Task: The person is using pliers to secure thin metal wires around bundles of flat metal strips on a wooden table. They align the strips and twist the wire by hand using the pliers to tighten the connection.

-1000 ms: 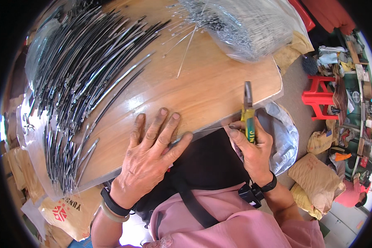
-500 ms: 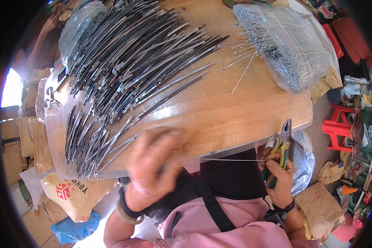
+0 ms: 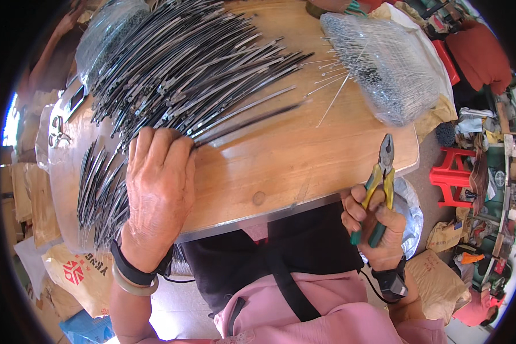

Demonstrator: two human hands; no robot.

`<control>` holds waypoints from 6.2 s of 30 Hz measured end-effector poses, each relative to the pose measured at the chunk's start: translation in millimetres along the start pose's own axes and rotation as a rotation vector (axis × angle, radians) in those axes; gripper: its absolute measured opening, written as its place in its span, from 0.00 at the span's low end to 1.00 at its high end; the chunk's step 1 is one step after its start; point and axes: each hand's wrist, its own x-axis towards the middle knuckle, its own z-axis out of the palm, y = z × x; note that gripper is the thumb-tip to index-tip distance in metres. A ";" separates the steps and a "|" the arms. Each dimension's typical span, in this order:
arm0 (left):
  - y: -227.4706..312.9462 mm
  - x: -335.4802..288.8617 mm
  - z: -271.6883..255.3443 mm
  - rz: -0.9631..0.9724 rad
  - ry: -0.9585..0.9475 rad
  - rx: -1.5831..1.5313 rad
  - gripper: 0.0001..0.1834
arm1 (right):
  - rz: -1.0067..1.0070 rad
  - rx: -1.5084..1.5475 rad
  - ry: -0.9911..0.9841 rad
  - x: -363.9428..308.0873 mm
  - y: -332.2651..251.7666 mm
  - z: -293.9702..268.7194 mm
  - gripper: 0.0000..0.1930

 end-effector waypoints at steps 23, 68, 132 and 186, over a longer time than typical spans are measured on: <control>-20.2 11.1 -3.6 0.127 0.164 0.032 0.08 | -0.174 -0.527 0.012 23.8 -13.0 9.4 0.08; 79.4 -94.5 -4.7 -0.961 -0.650 -1.571 0.04 | -0.721 -1.937 -0.877 49.7 -16.3 78.2 0.15; -34.1 -118.8 -32.3 -0.532 0.155 0.160 0.15 | -1.034 -2.366 -0.921 139.5 -75.6 58.2 0.12; -25.4 0.6 -8.9 -0.461 0.141 -0.525 0.11 | 0.153 -0.096 -0.106 25.5 -18.2 27.4 0.10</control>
